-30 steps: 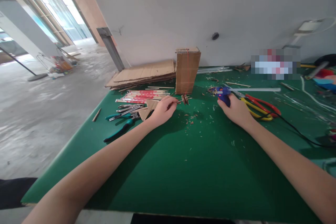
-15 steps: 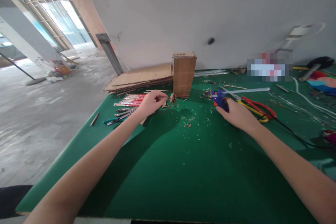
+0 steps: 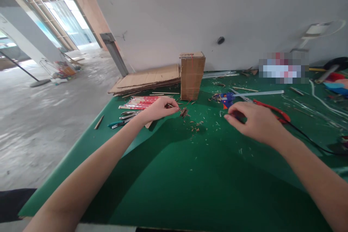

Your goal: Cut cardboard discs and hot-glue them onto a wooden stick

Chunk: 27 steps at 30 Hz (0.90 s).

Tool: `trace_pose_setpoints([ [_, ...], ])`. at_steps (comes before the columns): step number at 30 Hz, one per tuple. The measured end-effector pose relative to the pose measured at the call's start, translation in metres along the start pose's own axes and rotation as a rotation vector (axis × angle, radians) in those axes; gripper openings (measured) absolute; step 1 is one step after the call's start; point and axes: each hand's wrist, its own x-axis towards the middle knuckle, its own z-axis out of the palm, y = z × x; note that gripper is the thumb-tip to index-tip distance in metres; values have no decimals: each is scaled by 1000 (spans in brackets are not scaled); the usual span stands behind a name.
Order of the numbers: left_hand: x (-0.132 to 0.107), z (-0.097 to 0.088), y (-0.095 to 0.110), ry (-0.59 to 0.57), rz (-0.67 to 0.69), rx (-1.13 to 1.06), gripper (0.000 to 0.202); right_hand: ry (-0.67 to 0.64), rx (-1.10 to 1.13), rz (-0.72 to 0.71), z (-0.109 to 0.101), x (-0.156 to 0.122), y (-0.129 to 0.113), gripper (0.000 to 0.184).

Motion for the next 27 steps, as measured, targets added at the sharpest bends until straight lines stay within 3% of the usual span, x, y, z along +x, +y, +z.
trace_pose_setpoints([
  [2,-2,0,7,-150,21,-45,18,-19,271,-117,7,-3,-8,26],
  [6,-6,13,24,-345,36,-166,19,-216,664,-121,22,-9,-23,57],
  [12,-8,38,35,-422,57,-309,24,-496,1043,-190,27,-12,-34,62],
  [15,-9,42,36,-442,71,-344,25,-570,1115,-187,27,-11,-35,55],
  [27,-6,53,32,-504,167,-300,23,-662,1202,-156,31,-12,-38,30],
])
